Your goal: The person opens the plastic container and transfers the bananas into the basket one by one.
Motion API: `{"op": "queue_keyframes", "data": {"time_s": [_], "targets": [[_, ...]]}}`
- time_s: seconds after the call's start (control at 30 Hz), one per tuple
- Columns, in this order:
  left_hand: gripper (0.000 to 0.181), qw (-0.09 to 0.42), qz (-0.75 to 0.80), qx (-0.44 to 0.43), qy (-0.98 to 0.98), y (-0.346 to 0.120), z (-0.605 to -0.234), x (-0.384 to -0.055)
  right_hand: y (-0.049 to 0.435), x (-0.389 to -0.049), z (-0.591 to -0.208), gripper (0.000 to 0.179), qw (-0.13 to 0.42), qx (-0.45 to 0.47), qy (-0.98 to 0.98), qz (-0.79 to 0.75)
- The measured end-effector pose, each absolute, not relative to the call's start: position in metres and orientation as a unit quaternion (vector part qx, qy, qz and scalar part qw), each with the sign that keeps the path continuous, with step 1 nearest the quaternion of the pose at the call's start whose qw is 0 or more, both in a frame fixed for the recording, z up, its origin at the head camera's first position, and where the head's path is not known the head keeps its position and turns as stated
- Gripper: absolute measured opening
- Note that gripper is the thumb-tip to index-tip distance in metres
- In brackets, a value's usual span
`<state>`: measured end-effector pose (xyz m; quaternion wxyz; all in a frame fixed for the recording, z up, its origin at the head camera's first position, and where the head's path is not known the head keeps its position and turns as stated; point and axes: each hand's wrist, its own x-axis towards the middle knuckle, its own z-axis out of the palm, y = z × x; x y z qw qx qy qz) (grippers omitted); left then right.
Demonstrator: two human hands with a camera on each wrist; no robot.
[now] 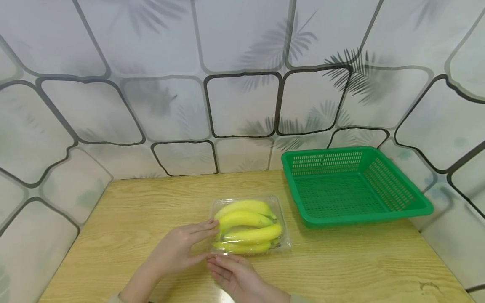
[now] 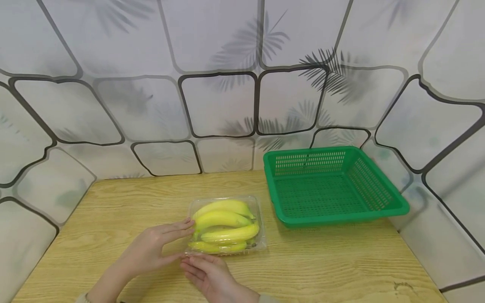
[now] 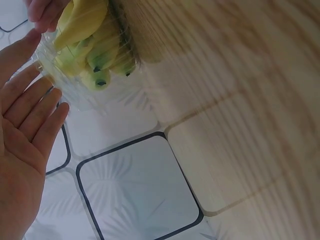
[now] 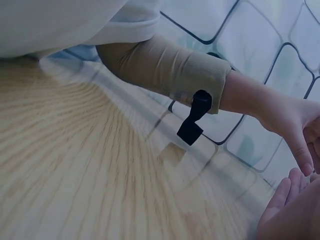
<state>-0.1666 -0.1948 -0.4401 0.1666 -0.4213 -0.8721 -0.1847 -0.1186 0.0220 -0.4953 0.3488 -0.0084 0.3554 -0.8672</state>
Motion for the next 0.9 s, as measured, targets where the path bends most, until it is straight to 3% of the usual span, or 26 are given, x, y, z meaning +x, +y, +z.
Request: {"op": "queue_keyframes", "data": {"time_s": [0.9], "targets": [[0.059, 0.181, -0.190, -0.442, -0.858, -0.1957, -0.4393, -0.1732, 0.0125, -0.1156, -0.4950, 0.019, 0.301, 0.047, 0.408, -0.861]]}}
